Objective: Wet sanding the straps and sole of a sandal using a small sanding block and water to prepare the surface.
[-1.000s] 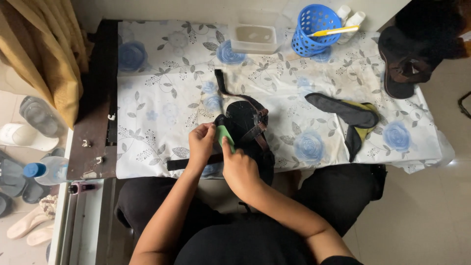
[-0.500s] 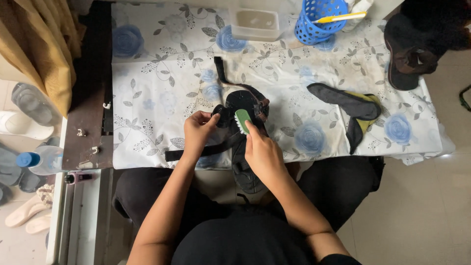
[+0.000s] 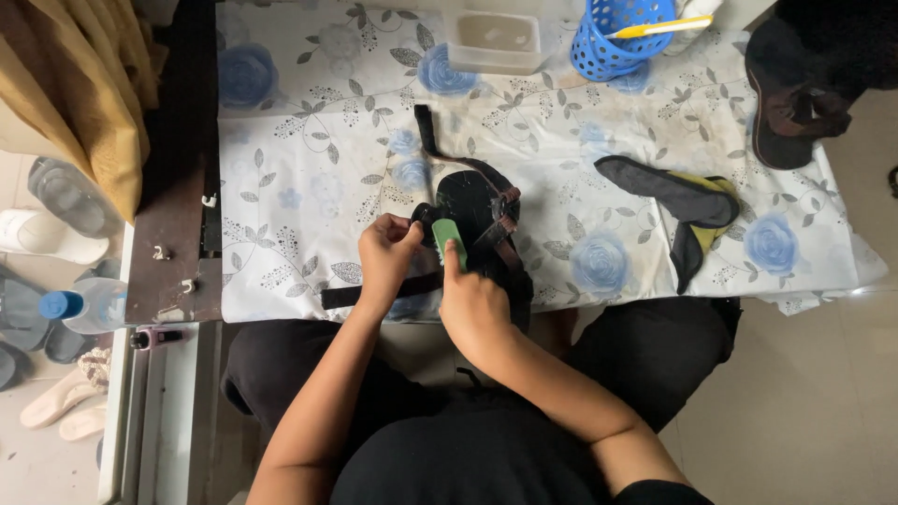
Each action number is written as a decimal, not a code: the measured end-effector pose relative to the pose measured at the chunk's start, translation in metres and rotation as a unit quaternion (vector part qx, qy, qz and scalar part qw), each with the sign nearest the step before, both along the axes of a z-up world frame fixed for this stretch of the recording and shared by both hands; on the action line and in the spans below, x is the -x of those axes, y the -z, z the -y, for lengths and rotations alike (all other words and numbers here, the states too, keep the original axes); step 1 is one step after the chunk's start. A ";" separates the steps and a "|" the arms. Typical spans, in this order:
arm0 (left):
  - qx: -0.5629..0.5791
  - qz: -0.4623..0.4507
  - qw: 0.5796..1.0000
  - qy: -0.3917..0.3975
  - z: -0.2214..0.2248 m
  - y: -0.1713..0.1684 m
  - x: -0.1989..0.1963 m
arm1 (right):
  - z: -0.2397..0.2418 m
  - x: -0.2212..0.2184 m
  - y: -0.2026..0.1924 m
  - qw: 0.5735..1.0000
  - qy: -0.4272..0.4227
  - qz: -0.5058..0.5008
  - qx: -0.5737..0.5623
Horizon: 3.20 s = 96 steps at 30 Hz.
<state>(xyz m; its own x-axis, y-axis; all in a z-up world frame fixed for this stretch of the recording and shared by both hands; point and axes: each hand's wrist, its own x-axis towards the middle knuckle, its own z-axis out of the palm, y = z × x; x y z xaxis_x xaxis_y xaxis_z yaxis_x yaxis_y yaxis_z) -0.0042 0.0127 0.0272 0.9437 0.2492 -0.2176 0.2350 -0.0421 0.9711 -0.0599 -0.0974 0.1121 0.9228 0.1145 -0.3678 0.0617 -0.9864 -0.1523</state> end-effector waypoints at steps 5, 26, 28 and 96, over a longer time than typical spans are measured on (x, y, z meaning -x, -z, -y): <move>0.021 -0.007 1.000 -0.002 0.003 0.003 -0.002 | 0.009 -0.040 0.026 0.999 0.022 0.039 0.014; 0.135 -0.017 0.987 0.087 -0.007 0.012 -0.013 | 0.058 -0.051 0.009 0.977 -0.043 0.107 -0.177; 0.135 -0.006 0.987 0.090 -0.007 0.009 -0.012 | 0.067 -0.045 0.009 0.973 -0.044 0.097 -0.205; 0.101 0.009 0.993 0.051 -0.009 0.012 -0.009 | 0.028 -0.022 0.081 0.923 -0.022 0.322 -0.212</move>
